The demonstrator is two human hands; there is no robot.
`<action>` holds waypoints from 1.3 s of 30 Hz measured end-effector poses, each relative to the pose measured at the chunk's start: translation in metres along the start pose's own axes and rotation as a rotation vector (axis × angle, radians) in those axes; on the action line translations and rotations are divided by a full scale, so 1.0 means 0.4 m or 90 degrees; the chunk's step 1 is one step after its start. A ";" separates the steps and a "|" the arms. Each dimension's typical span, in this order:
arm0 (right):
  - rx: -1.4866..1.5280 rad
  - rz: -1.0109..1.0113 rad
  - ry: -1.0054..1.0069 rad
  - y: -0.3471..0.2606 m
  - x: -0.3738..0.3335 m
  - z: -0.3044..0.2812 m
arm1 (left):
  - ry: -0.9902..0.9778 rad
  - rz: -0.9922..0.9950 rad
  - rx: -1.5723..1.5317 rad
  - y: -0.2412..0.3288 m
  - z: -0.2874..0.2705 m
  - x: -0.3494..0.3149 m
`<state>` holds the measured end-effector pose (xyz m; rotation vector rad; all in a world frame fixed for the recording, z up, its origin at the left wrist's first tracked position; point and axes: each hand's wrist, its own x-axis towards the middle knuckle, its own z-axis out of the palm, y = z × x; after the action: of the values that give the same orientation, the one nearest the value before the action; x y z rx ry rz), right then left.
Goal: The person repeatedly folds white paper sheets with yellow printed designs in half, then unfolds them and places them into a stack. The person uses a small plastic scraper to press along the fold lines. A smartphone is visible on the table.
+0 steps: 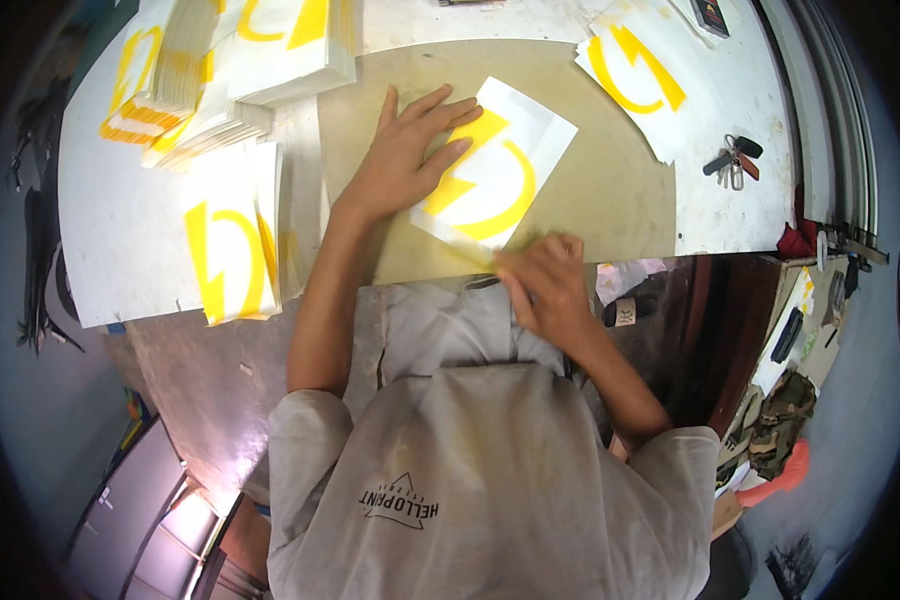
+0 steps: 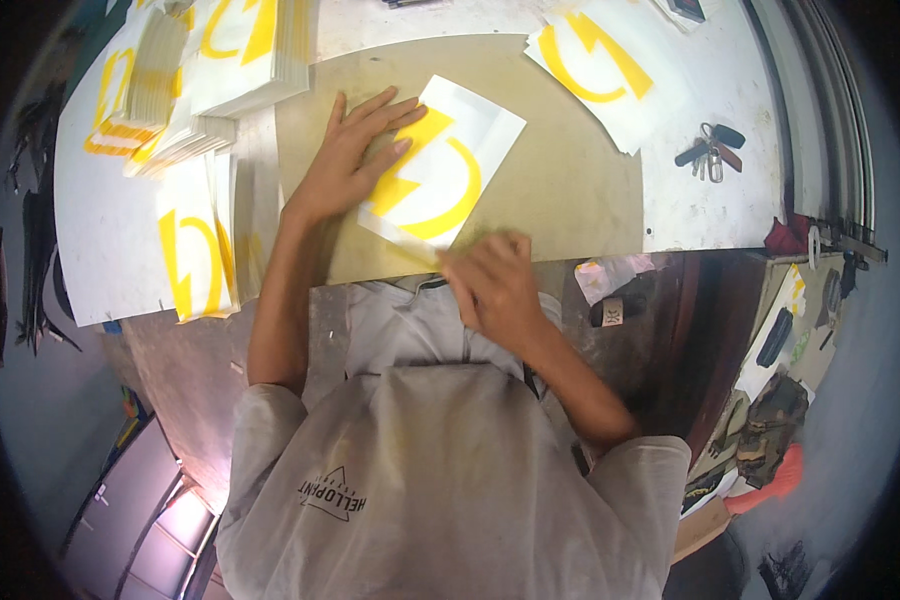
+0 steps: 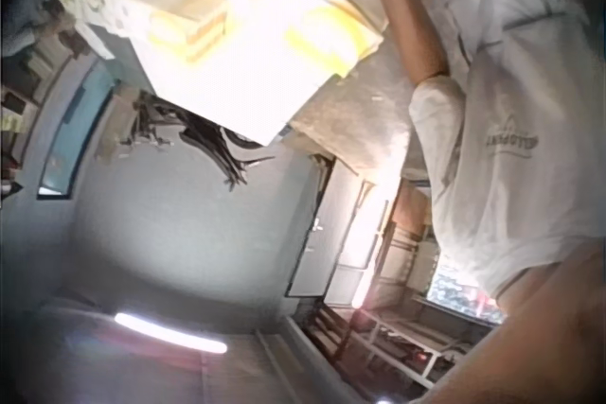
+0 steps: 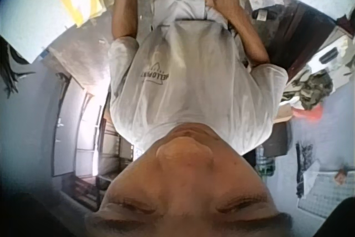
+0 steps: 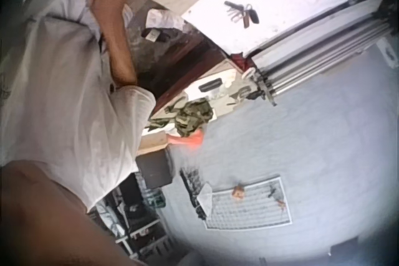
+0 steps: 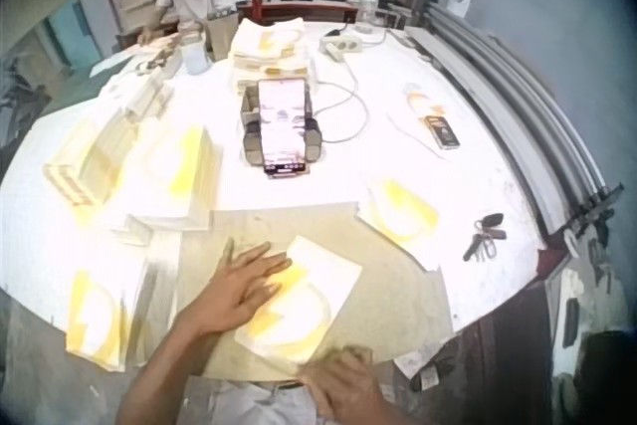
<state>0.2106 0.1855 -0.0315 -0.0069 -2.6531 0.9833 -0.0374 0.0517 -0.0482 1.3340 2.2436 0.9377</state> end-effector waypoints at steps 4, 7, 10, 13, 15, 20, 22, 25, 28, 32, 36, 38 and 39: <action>-0.036 -0.016 0.056 0.007 -0.103 -0.040 | 0.072 0.023 0.188 0.069 0.016 -0.082; -0.107 -0.045 0.037 -0.001 -0.137 -0.050 | 0.120 0.046 0.244 0.106 0.050 -0.140; -0.131 -0.067 0.003 0.007 -0.111 -0.045 | 0.152 0.050 0.192 0.110 0.093 -0.159; -0.125 -0.065 0.002 0.033 -0.056 -0.061 | 0.161 0.056 0.179 0.101 0.098 -0.160; -0.105 -0.067 0.011 0.052 -0.011 -0.075 | 0.174 0.066 0.152 0.093 0.103 -0.149; -0.022 -0.030 0.001 0.070 0.032 -0.021 | 0.023 0.063 0.096 0.101 0.035 -0.149; -0.024 -0.008 0.005 0.068 0.018 -0.025 | -0.014 0.064 0.086 0.101 0.025 -0.155; -0.091 0.078 0.080 0.112 -0.040 -0.054 | -0.026 0.059 0.095 0.084 0.033 -0.161; -0.177 0.219 0.144 0.146 -0.092 -0.114 | -0.025 0.057 0.120 0.090 0.040 -0.163; -0.193 0.304 0.213 0.152 -0.107 -0.130 | 0.011 0.037 0.143 0.127 0.054 -0.164; -0.095 0.322 0.256 0.147 -0.100 -0.112 | 0.006 0.082 0.131 0.150 0.091 -0.168; -0.114 0.320 0.248 0.149 -0.100 -0.113 | 0.023 0.091 0.146 0.144 0.118 -0.172; -0.150 0.313 0.238 0.152 -0.100 -0.113 | 0.032 0.095 0.153 0.142 0.128 -0.173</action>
<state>0.2557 0.2563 -0.0494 -0.8432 -2.4346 0.6987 0.0629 0.0282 -0.0465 1.6179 2.3806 0.7756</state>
